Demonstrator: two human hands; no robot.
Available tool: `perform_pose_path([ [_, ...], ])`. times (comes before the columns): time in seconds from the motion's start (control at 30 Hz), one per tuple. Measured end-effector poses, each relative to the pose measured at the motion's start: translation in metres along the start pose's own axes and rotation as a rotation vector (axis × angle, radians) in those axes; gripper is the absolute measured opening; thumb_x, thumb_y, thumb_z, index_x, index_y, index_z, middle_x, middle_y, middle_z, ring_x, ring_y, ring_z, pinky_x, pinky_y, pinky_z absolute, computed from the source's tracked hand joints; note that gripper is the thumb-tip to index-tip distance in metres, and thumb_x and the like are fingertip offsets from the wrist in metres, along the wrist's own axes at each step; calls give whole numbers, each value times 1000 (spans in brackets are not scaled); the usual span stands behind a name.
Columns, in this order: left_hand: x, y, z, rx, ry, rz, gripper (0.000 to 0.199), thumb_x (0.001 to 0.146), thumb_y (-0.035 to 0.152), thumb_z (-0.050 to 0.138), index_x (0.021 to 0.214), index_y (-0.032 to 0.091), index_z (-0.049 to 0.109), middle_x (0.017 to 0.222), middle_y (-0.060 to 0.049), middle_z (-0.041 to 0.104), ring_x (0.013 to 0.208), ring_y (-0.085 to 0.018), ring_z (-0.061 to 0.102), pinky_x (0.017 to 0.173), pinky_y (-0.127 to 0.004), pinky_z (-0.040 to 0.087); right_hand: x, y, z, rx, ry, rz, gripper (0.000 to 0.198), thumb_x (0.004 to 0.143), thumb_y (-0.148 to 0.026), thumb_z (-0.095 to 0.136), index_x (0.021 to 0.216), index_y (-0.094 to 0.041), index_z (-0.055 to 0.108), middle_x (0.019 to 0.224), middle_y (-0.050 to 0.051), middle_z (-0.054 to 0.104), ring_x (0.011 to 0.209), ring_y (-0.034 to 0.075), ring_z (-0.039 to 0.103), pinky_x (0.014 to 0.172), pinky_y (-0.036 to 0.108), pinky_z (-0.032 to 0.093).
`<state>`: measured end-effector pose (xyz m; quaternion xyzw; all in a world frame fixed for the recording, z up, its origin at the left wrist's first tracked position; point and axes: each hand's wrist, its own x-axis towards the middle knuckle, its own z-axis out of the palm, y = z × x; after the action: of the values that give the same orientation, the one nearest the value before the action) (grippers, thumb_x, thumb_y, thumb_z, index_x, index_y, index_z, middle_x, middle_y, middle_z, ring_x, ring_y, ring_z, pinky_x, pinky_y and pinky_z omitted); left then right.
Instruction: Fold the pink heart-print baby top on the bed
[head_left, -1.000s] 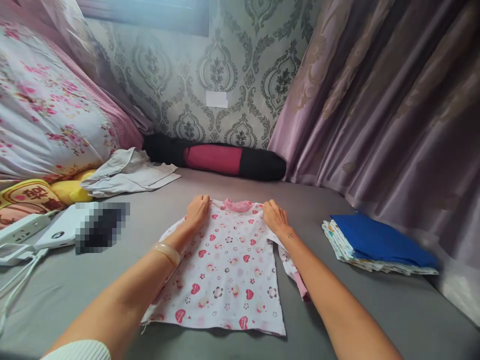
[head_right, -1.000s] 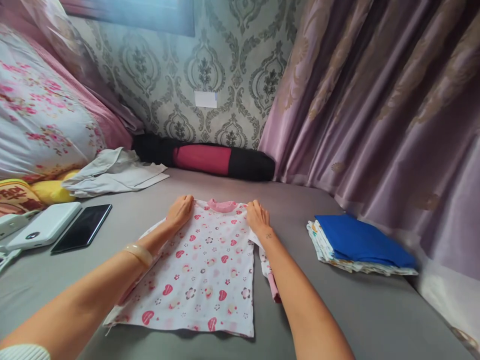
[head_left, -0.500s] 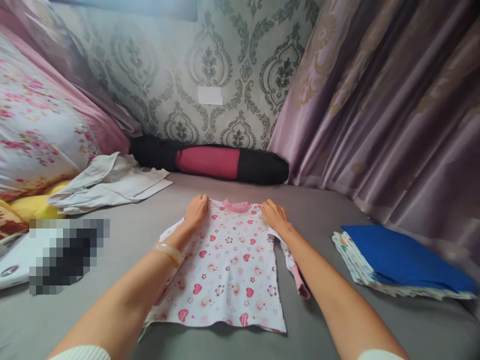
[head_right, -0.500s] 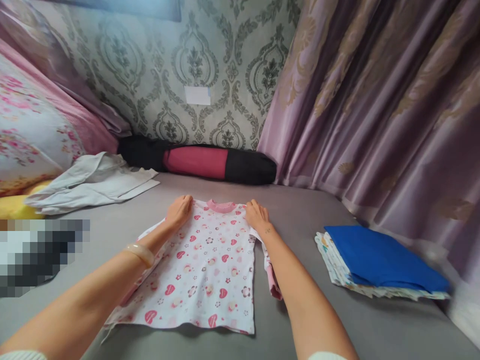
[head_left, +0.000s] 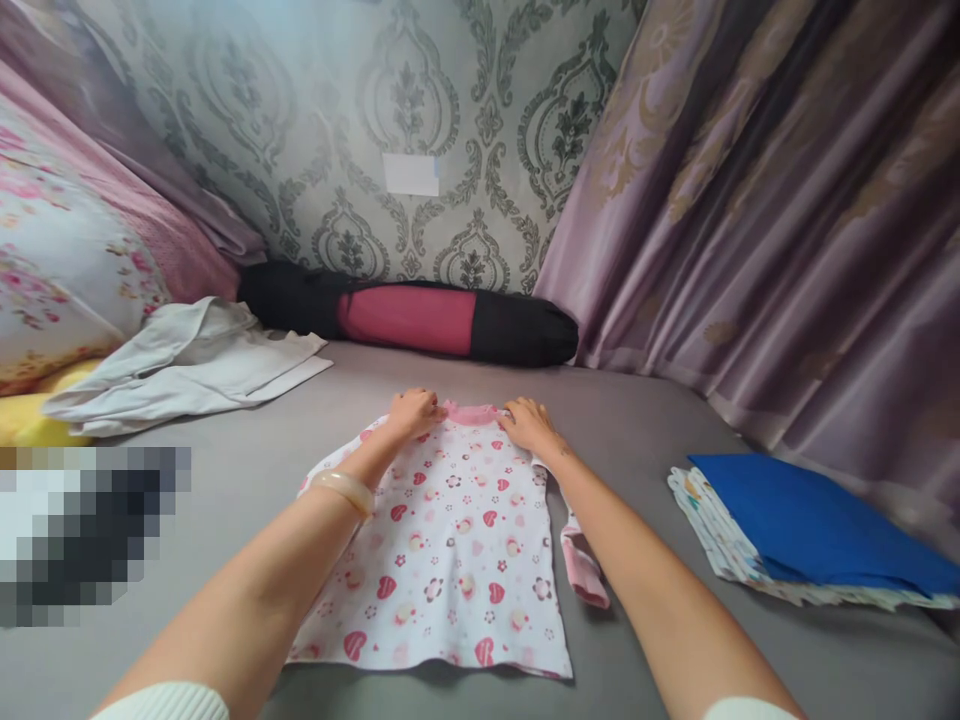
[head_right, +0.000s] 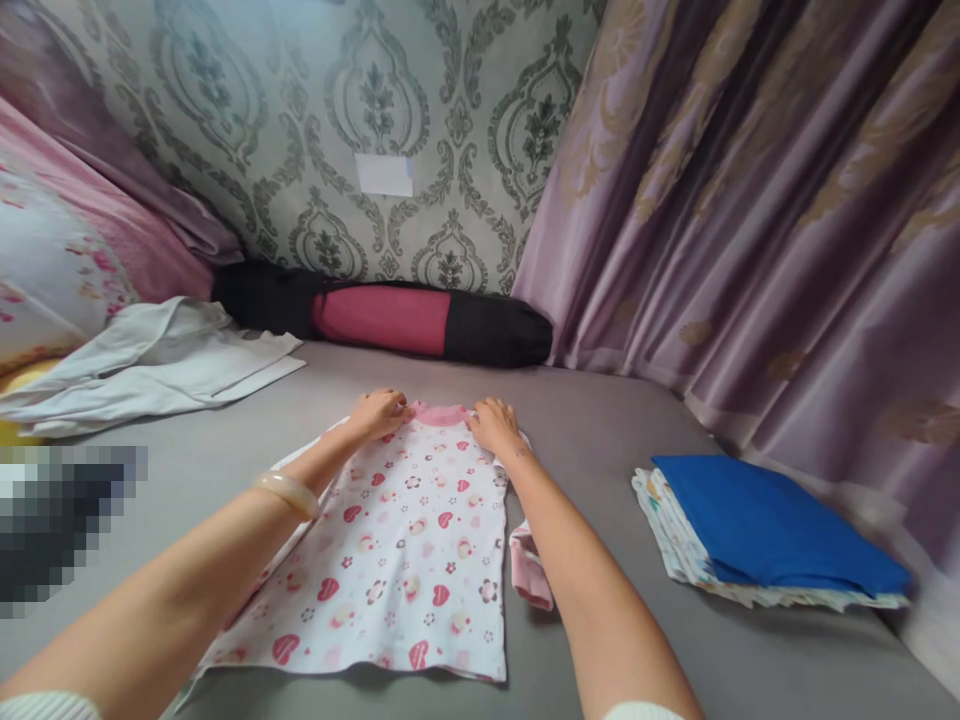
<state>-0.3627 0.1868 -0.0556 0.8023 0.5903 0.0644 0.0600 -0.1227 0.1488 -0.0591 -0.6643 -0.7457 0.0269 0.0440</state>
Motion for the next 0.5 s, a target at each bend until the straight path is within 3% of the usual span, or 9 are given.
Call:
perform_pose_path([
  [0.3, -4, 2, 33, 58, 159, -44, 33, 97, 33, 31, 106, 16, 57, 109, -14, 62, 103, -27, 55, 85, -38, 37, -1, -3, 23, 99, 146, 81, 28, 96, -38, 46, 112, -18, 57, 118, 10, 60, 113, 23, 50, 94, 32, 33],
  [0.5, -10, 6, 33, 185, 288, 27, 33, 97, 29, 29, 108, 15, 57, 110, -16, 58, 107, -29, 49, 97, -43, 28, -6, 20, 7, 371, 140, 134, 36, 90, -35, 54, 122, -18, 56, 123, 9, 61, 112, 17, 56, 95, 27, 39],
])
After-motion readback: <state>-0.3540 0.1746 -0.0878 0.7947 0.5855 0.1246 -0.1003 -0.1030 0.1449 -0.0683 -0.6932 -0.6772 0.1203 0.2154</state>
